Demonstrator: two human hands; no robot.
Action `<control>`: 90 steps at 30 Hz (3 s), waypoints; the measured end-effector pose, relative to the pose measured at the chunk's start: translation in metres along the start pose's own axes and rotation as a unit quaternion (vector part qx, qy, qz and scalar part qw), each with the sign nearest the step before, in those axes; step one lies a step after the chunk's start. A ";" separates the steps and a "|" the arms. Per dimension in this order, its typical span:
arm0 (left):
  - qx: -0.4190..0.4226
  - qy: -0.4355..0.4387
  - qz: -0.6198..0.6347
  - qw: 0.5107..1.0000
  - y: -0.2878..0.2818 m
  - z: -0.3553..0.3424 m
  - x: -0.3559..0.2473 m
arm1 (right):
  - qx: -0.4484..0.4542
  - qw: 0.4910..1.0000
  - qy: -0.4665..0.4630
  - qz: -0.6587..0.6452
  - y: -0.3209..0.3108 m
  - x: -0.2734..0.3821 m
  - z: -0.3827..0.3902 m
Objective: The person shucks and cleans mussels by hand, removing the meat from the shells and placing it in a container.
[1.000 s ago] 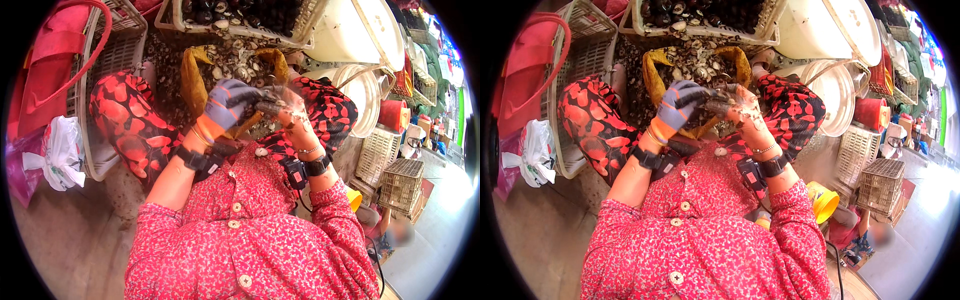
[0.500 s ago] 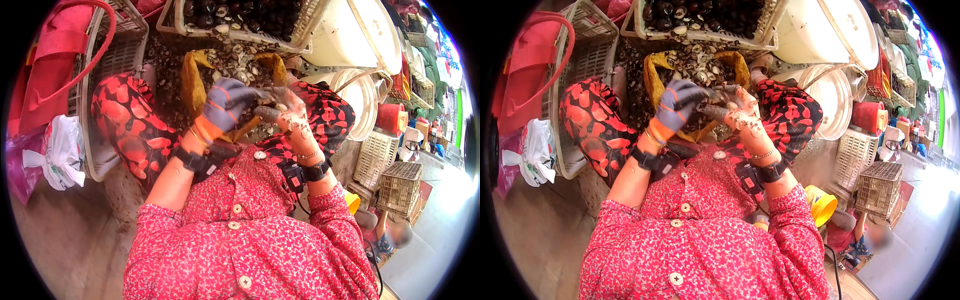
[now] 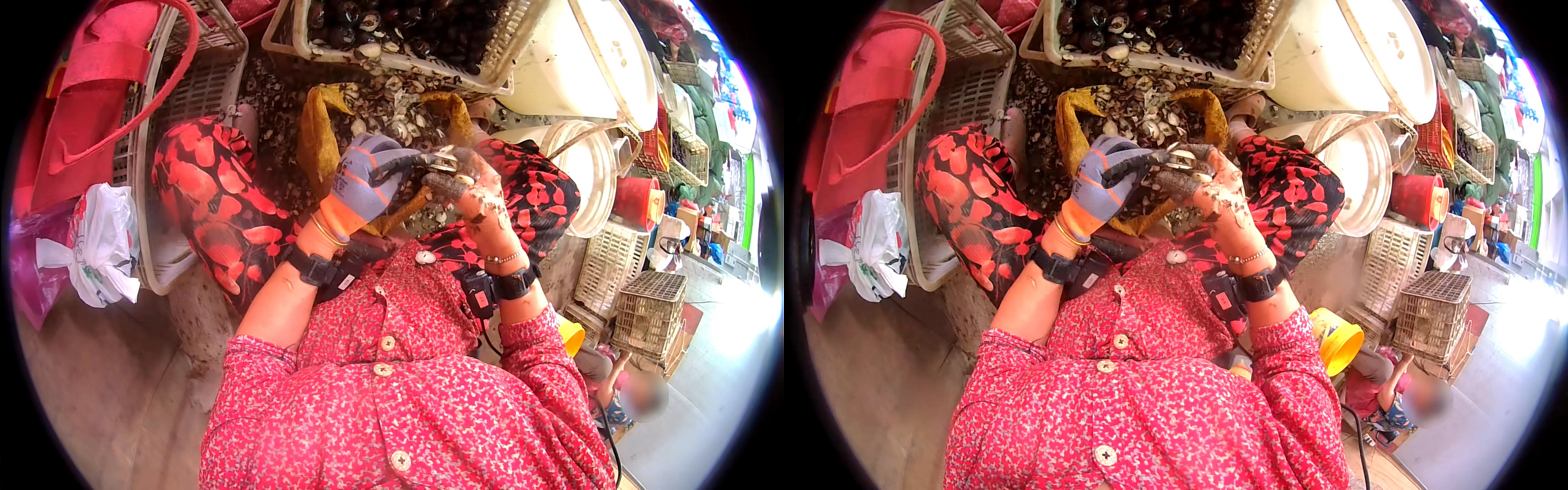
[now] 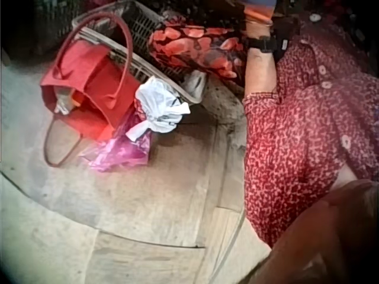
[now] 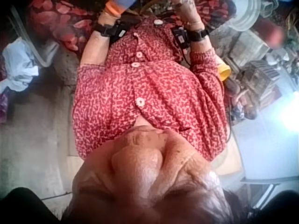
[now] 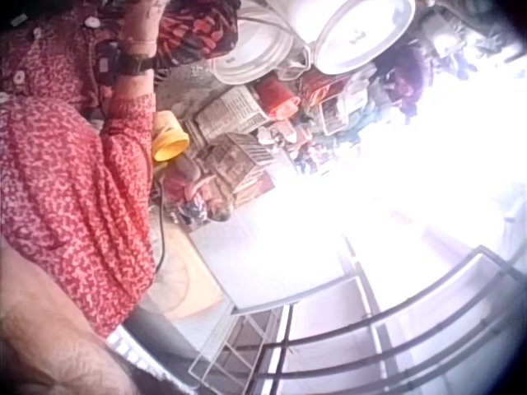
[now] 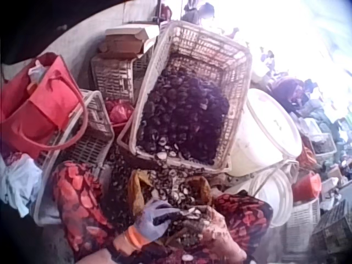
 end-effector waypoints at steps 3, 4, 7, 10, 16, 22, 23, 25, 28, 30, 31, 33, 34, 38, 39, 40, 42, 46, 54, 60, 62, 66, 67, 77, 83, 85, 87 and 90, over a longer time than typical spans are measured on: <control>-0.042 -0.249 0.152 0.955 0.016 0.036 0.067 | 0.043 0.996 -0.019 -0.074 0.004 -0.007 0.002; -0.059 -0.328 0.185 0.925 0.017 0.045 0.087 | 0.040 0.996 0.004 -0.079 0.001 -0.013 -0.001; -0.111 -0.233 0.196 0.946 0.014 0.033 0.061 | 0.028 0.962 0.051 -0.266 -0.001 -0.029 -0.008; -0.094 -0.167 0.116 0.975 0.007 0.024 0.046 | 0.069 0.891 0.118 -0.432 -0.004 -0.058 -0.018; -0.007 0.007 -0.027 1.000 0.004 0.003 -0.004 | 0.080 0.859 0.124 -0.490 0.002 -0.074 -0.022; 0.019 0.074 -0.017 0.997 0.009 -0.004 -0.021 | 0.030 0.809 0.112 -0.576 0.006 -0.064 -0.013; 0.006 0.040 0.018 0.999 0.009 -0.004 -0.014 | 0.031 0.824 0.110 -0.556 0.006 -0.061 -0.014; -0.022 -0.036 0.083 0.996 0.012 0.007 0.007 | 0.034 0.851 0.112 -0.511 0.008 -0.058 -0.014; -0.047 -0.069 0.080 0.993 0.017 0.018 0.023 | 0.061 0.882 0.076 -0.461 0.006 -0.061 -0.016; 0.012 0.032 0.009 0.999 0.006 -0.002 -0.013 | -0.004 0.864 0.102 -0.494 0.005 -0.065 -0.014; 0.001 0.006 0.045 0.999 0.008 0.000 -0.006 | 0.021 0.855 0.101 -0.508 0.008 -0.064 -0.015; -0.025 -0.051 0.114 0.992 0.013 0.008 0.017 | 0.073 0.837 0.104 -0.532 0.015 -0.064 -0.017; -0.023 -0.107 0.143 0.984 0.014 0.012 0.032 | 0.096 0.843 0.092 -0.521 0.019 -0.061 -0.016; 0.050 0.087 0.008 0.995 0.010 -0.005 -0.019 | 0.044 0.905 0.058 -0.419 0.009 -0.053 -0.008; 0.021 0.016 0.054 0.998 0.009 0.001 -0.004 | 0.030 0.922 0.028 -0.385 0.006 -0.048 -0.005; -0.011 -0.056 0.098 0.994 0.011 0.011 0.021 | 0.020 0.937 -0.002 -0.350 0.005 -0.042 -0.005; -0.053 -0.164 0.141 0.975 0.011 0.019 0.047 | 0.008 0.947 -0.047 -0.317 0.006 -0.034 -0.004; 0.002 0.031 -0.069 0.997 0.001 -0.002 -0.005 | -0.038 0.961 -0.075 -0.265 0.007 -0.018 0.003; -0.060 -0.066 0.135 0.987 0.021 0.017 0.027 | 0.097 0.896 0.029 -0.433 0.001 -0.053 -0.015; -0.040 0.027 0.041 0.998 0.011 -0.002 -0.008 | 0.072 0.855 0.070 -0.509 0.004 -0.056 -0.018; -0.097 -0.119 0.185 0.971 0.022 0.027 0.048 | 0.085 0.864 0.079 -0.490 0.012 -0.054 -0.019; -0.027 -0.027 0.099 0.994 0.011 0.002 0.008 | 0.066 0.920 -0.025 -0.385 0.005 -0.043 -0.007; 0.002 0.048 0.037 0.998 0.008 -0.003 -0.013 | 0.058 0.932 -0.058 -0.354 0.005 -0.041 -0.002; -0.054 -0.103 0.154 0.981 0.018 0.020 0.044 | 0.100 0.904 -0.010 -0.416 0.005 -0.049 -0.019; -0.035 -0.030 0.097 0.994 0.013 0.010 0.015 | 0.046 0.956 -0.042 -0.287 0.004 -0.039 -0.006; -0.051 -0.149 0.160 0.974 0.017 0.021 0.047 | 0.054 0.945 -0.054 -0.317 0.004 -0.036 -0.012; -0.071 -0.135 0.159 0.975 0.019 0.020 0.036 | 0.006 0.936 -0.027 -0.352 0.003 -0.037 -0.016; -0.063 -0.024 0.089 0.994 0.014 0.012 0.016 | 0.049 0.881 0.034 -0.469 0.012 -0.043 -0.017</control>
Point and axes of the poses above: each hand's wrist, its own z-axis away from the middle knuckle, its own y-axis out of the palm, x = y × z, the point moved 7 cm from there along -z, towards the middle knuckle, and after that the axes turned 12 degrees about y, right-handed, at the moved point
